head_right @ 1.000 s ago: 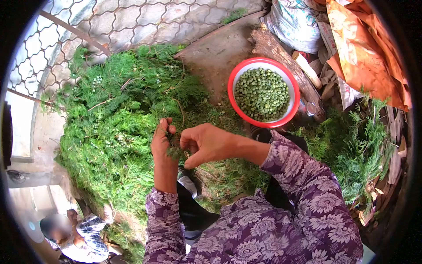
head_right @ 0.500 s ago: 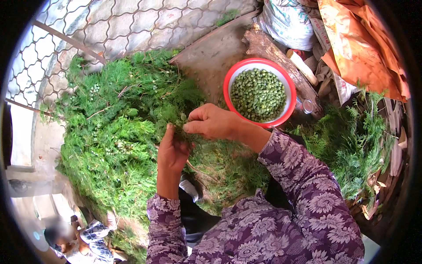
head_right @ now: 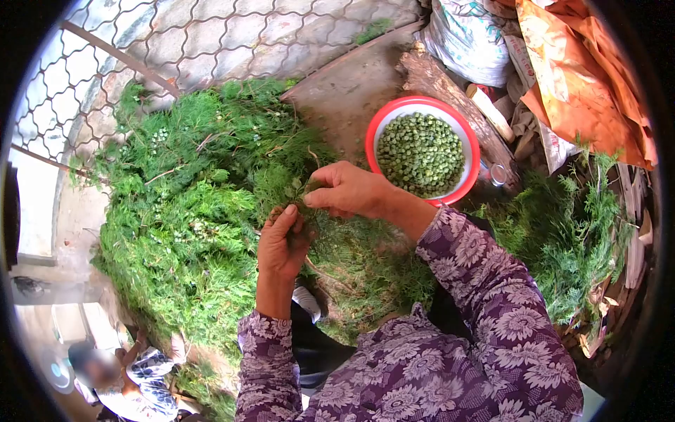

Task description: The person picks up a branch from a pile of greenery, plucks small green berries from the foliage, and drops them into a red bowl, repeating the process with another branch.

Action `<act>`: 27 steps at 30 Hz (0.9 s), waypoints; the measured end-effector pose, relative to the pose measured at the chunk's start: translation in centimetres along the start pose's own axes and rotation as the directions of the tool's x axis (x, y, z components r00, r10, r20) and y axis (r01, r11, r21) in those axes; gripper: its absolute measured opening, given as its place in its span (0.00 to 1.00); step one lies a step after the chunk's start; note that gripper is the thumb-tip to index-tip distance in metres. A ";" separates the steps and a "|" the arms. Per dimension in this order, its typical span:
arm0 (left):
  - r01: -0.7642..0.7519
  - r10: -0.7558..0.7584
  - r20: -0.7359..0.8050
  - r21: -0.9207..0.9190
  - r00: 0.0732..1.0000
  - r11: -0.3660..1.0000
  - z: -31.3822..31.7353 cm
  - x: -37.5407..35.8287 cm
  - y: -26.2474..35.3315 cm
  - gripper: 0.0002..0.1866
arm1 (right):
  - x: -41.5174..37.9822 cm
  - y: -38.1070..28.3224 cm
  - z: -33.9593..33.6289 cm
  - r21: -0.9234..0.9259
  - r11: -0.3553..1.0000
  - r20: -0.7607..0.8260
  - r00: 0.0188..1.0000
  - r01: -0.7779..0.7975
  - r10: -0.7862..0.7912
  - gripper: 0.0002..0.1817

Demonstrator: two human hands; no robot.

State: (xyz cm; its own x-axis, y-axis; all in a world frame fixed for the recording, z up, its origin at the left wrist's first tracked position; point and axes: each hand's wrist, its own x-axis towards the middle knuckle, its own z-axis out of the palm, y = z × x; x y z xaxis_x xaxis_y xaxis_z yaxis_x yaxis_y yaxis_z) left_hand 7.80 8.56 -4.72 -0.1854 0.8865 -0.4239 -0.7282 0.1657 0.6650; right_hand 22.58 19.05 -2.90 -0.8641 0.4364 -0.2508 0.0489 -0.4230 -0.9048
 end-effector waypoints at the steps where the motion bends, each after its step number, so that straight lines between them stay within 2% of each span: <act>1: 0.006 -0.006 -0.034 -0.010 0.999 1.000 0.1 -0.1 0.1 0.05 | -0.2 -0.6 0.2 -0.057 0.998 -0.074 0.997 0.001 -0.005 0.09; 2: 0.003 -0.004 -0.036 -0.011 0.999 1.000 0.0 -0.2 0.2 0.05 | -0.2 -0.9 0.2 -0.114 0.994 -0.148 0.989 -0.002 -0.015 0.09; 3: 0.007 -0.008 -0.016 -0.008 1.000 1.000 -0.3 -0.2 0.2 0.05 | -0.1 -0.9 0.0 -0.114 0.993 -0.145 0.989 -0.002 -0.014 0.09; 6: 0.019 -0.019 0.010 0.000 1.000 1.000 -0.5 -0.3 0.4 0.05 | 0.3 -0.7 -1.2 -0.017 0.998 -0.233 0.971 0.057 -0.059 0.12; 11: 0.051 -0.052 0.028 0.033 0.998 0.998 -0.5 -0.3 0.3 0.04 | 0.6 -0.3 -0.8 -0.020 0.998 -0.194 0.979 0.063 -0.066 0.14; 13: 0.068 -0.067 -0.022 0.070 0.998 0.995 0.0 -0.5 0.4 0.04 | 0.6 -0.4 -0.4 -0.038 0.998 -0.189 0.980 0.056 -0.062 0.15; 16: 0.073 -0.073 -0.001 0.083 0.997 0.994 0.2 -0.5 0.3 0.04 | 0.5 -0.6 -0.1 -0.089 0.995 -0.208 0.976 0.050 -0.067 0.15; 18: 0.080 -0.082 0.014 0.088 0.997 0.993 0.0 -0.4 0.2 0.03 | 0.4 -0.8 -0.1 -0.228 0.973 -0.144 0.987 0.034 -0.068 0.15; 19: 0.087 -0.090 0.028 0.094 0.996 0.992 0.0 -0.4 0.2 0.03 | 0.4 -0.7 -0.1 -0.227 0.973 -0.145 0.987 0.034 -0.068 0.15; 22: 0.094 -0.095 0.004 0.108 0.995 0.990 0.4 -0.4 0.3 0.03 | 0.3 -0.4 -0.2 -0.209 0.975 -0.121 0.987 0.077 -0.104 0.14; 25: 0.092 -0.096 0.031 0.113 0.995 0.989 0.2 -0.4 0.2 0.03 | 0.3 -0.4 -0.1 -0.167 0.986 -0.147 0.989 0.001 -0.025 0.11; 27: 0.091 -0.095 0.065 0.073 0.993 0.993 0.2 -0.4 0.3 0.03 | 0.7 0.4 -0.4 0.086 0.996 -0.076 0.997 -0.018 0.024 0.09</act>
State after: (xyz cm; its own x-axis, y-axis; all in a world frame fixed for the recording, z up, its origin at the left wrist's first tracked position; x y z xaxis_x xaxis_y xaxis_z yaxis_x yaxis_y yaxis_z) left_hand 7.75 8.30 -4.24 -0.0717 0.8930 -0.4443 -0.6922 0.2762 0.6668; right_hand 22.23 19.53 -3.58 -0.8223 0.4848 -0.2978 0.0211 -0.4971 -0.8674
